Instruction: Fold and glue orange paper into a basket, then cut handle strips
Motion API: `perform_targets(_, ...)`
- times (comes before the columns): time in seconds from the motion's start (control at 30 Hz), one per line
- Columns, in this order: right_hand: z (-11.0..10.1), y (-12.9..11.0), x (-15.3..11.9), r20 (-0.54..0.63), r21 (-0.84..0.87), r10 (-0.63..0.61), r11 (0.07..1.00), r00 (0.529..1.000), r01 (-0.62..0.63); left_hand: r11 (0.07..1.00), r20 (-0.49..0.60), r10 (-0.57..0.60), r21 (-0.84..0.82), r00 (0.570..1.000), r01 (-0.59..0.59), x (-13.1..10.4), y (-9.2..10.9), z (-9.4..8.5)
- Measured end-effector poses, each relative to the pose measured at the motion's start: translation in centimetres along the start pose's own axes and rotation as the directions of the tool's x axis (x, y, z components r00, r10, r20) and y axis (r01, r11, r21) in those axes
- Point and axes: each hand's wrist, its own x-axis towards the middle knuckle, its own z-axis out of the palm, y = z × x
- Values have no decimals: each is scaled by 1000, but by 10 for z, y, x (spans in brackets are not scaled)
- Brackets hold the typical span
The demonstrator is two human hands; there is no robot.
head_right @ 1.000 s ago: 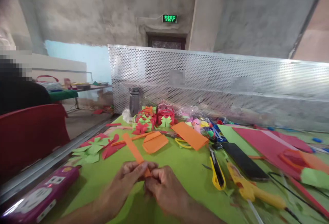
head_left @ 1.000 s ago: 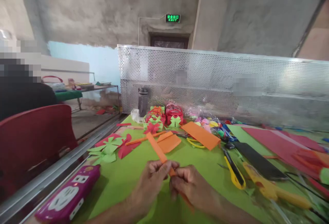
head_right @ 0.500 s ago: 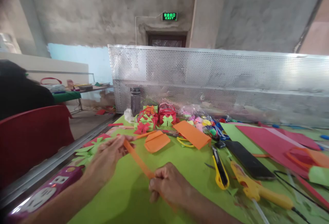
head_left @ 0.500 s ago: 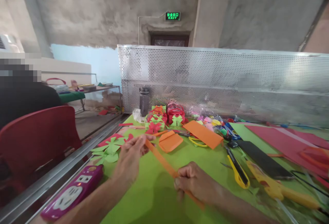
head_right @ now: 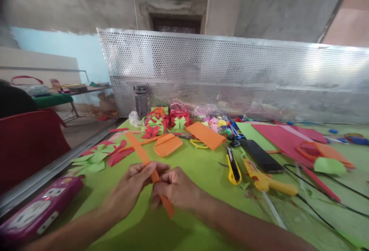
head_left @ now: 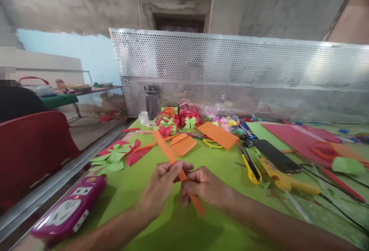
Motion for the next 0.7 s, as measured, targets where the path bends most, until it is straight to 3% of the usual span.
perform_targets(0.17,-7,-3,-1,54,-39,43,998,998,-41,978,-123,29,-203,992,-54,14,15,-22)
perform_targets(0.37,-16,2,-1,26,-229,7,973,1000,-1,987,-260,65,-126,964,-100,29,33,-52)
perform_targets(0.43,-19,2,0,-60,-268,-69,962,996,51,994,-182,47,-86,982,-63,26,34,-51)
perform_targets(0.5,-20,1,1,-148,-278,-163,953,975,117,1000,-16,-19,-18,1000,18,18,30,-40)
perform_targets(0.6,-15,-1,0,-106,-216,-263,948,959,236,977,236,-186,152,954,153,1,15,-16)
perform_targets(0.7,-11,-2,1,-96,-226,-270,943,958,244,940,271,-263,290,926,182,-8,1,1)
